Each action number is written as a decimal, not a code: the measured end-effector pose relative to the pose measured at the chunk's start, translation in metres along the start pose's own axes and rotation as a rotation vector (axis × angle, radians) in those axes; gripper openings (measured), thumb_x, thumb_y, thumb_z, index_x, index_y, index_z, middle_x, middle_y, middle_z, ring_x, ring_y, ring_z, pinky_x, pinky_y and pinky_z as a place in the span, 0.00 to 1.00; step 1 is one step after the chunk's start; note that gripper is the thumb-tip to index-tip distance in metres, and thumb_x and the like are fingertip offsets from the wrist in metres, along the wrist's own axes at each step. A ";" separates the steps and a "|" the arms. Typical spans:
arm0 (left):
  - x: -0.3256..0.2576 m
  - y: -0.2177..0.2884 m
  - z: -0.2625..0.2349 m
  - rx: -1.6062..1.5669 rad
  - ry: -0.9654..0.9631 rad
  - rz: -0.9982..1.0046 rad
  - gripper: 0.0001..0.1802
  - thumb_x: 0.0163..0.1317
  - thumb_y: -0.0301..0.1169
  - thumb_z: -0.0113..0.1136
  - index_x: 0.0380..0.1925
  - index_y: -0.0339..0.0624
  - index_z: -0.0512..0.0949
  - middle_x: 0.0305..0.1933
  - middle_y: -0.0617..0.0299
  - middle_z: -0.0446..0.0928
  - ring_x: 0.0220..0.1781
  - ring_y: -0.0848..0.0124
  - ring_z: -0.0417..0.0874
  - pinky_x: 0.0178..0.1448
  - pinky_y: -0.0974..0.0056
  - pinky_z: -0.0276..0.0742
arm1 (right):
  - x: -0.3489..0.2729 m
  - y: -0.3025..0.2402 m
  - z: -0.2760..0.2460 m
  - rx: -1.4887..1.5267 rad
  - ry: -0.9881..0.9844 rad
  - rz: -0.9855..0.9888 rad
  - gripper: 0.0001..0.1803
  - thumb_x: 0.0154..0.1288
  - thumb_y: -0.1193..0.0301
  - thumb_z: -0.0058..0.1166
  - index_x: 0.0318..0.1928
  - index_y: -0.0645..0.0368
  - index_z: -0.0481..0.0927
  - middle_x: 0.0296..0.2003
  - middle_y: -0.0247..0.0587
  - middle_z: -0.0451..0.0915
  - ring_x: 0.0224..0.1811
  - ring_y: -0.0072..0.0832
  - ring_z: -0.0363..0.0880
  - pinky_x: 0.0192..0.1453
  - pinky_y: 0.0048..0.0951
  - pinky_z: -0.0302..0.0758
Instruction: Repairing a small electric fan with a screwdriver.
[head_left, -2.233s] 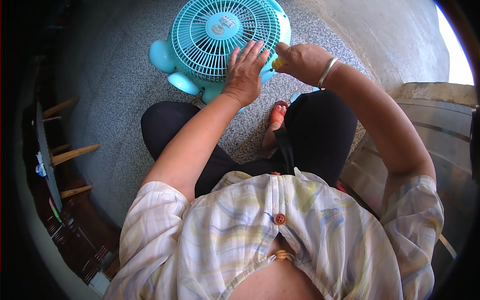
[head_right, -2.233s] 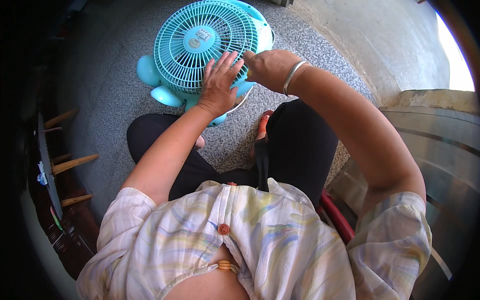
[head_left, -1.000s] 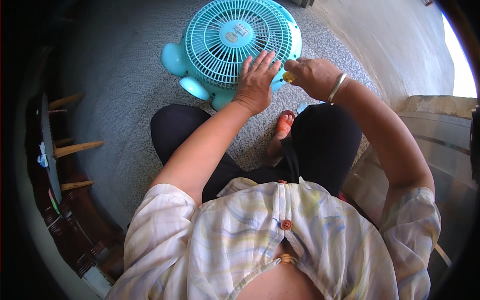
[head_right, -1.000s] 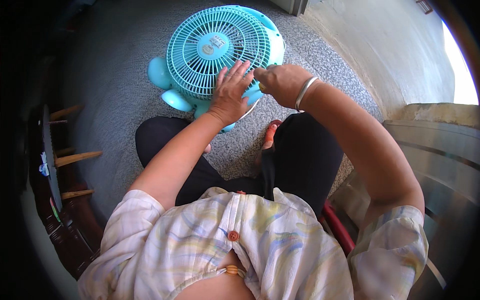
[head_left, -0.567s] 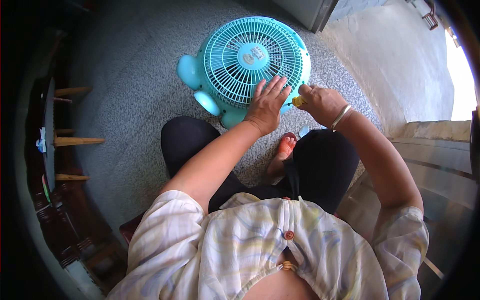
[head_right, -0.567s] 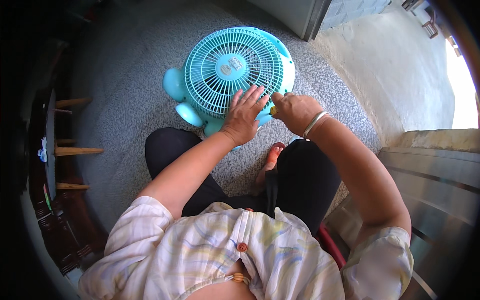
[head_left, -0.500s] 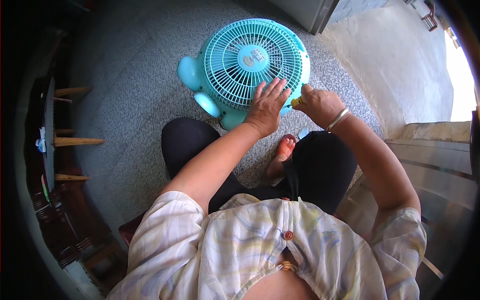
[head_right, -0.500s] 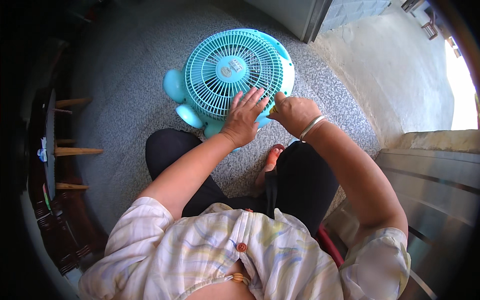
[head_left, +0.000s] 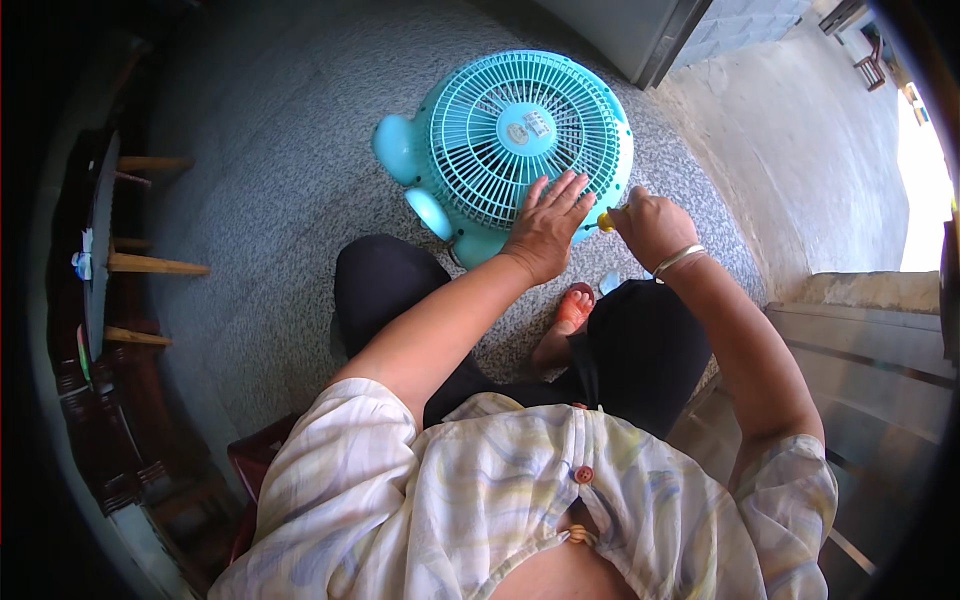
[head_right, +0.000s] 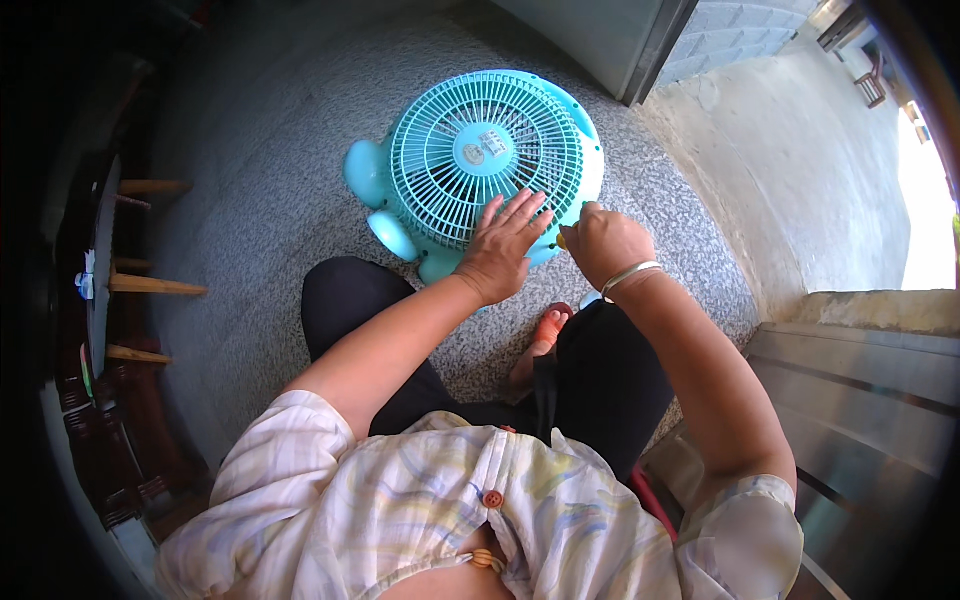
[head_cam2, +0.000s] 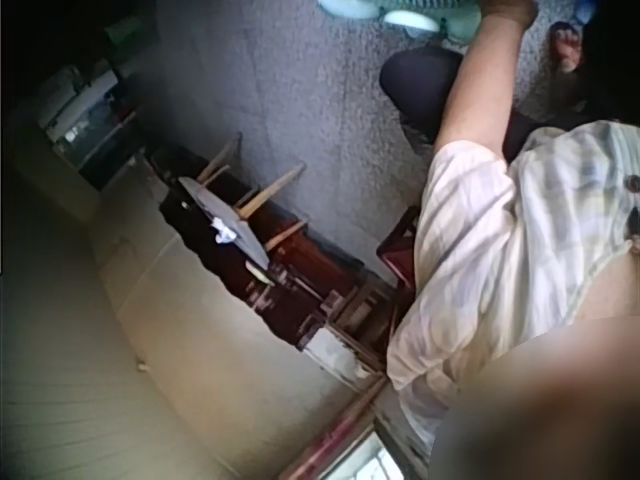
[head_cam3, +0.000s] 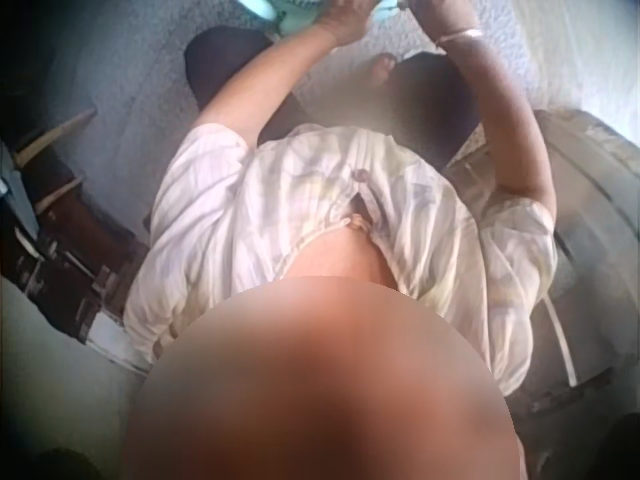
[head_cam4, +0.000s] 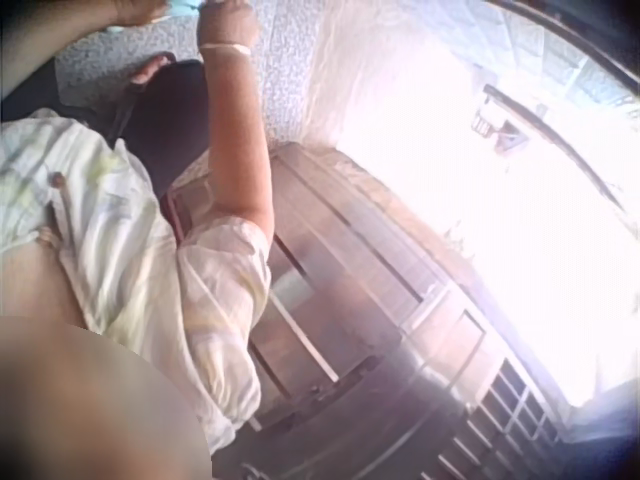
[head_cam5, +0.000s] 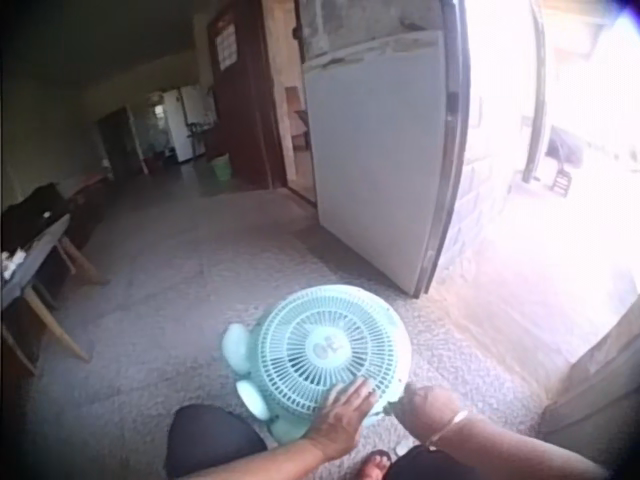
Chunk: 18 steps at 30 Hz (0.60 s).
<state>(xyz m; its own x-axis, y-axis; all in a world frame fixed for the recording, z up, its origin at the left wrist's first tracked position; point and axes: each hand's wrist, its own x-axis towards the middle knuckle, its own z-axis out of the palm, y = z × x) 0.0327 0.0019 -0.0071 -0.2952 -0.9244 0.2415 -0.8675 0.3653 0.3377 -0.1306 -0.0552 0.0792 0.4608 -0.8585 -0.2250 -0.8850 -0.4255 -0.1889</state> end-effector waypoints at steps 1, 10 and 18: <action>0.000 0.000 0.000 0.001 0.000 -0.006 0.34 0.48 0.24 0.56 0.60 0.45 0.61 0.69 0.54 0.55 0.72 0.58 0.51 0.71 0.48 0.41 | 0.000 0.000 0.000 -0.001 -0.003 -0.005 0.19 0.61 0.57 0.50 0.32 0.64 0.73 0.26 0.51 0.80 0.32 0.42 0.81 0.35 0.38 0.76; -0.001 -0.001 0.001 -0.025 0.034 0.005 0.32 0.49 0.22 0.53 0.59 0.45 0.62 0.68 0.53 0.56 0.72 0.58 0.51 0.72 0.49 0.40 | -0.003 0.010 -0.004 0.010 -0.055 -0.426 0.20 0.58 0.59 0.56 0.42 0.62 0.69 0.24 0.50 0.78 0.29 0.45 0.80 0.32 0.41 0.75; -0.001 -0.004 0.003 0.034 0.000 0.016 0.36 0.46 0.26 0.60 0.59 0.48 0.61 0.69 0.56 0.55 0.72 0.59 0.51 0.71 0.48 0.42 | 0.005 0.004 -0.003 0.081 -0.061 -0.168 0.24 0.57 0.57 0.57 0.41 0.65 0.68 0.27 0.53 0.80 0.31 0.46 0.81 0.34 0.40 0.77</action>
<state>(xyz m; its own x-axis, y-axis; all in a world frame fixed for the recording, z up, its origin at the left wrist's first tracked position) 0.0353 0.0006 -0.0112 -0.3096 -0.9184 0.2464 -0.8758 0.3764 0.3022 -0.1318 -0.0620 0.0807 0.6072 -0.7571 -0.2410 -0.7880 -0.5349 -0.3049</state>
